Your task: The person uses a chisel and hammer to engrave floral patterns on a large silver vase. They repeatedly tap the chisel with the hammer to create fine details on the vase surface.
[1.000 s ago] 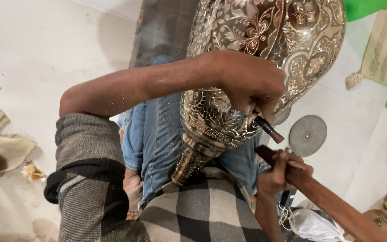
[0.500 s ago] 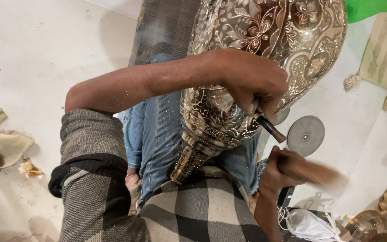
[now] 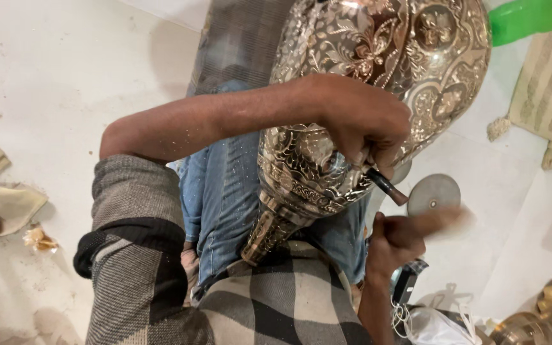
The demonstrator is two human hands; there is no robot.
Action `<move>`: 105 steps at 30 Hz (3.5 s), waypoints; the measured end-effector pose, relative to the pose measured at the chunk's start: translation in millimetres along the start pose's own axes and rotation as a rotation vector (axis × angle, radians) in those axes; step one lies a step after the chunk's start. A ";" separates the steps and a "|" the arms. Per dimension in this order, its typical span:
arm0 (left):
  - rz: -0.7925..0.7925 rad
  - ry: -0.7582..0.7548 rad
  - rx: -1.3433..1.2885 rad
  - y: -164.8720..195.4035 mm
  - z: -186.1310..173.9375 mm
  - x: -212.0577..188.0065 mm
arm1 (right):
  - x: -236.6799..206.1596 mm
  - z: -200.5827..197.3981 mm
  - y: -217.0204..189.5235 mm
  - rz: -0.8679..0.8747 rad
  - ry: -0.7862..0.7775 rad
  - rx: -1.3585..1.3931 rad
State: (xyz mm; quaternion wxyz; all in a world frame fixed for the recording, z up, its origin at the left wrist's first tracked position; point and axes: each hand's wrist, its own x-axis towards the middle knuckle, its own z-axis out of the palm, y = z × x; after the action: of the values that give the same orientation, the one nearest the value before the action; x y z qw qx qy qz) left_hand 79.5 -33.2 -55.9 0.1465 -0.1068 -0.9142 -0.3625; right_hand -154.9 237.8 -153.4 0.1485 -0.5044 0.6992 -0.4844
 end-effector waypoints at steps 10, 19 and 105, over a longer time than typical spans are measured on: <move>0.016 0.008 -0.027 -0.7 4.3 0.2 | 1.3 4.1 -20.3 -0.093 0.180 0.040; 0.084 0.519 -0.127 -7.5 21.9 -14.2 | -30.2 12.9 0.6 0.334 -0.115 0.034; -0.636 1.738 0.061 8.5 90.5 11.7 | 254.0 67.5 -341.9 -0.335 -1.135 -1.451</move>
State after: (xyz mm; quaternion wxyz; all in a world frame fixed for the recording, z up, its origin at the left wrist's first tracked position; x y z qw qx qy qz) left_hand 53.9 36.7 -109.3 0.6771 0.4626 -0.4784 -0.3140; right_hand -29.4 -21.0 168.0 0.0448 -0.7291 0.5714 0.3740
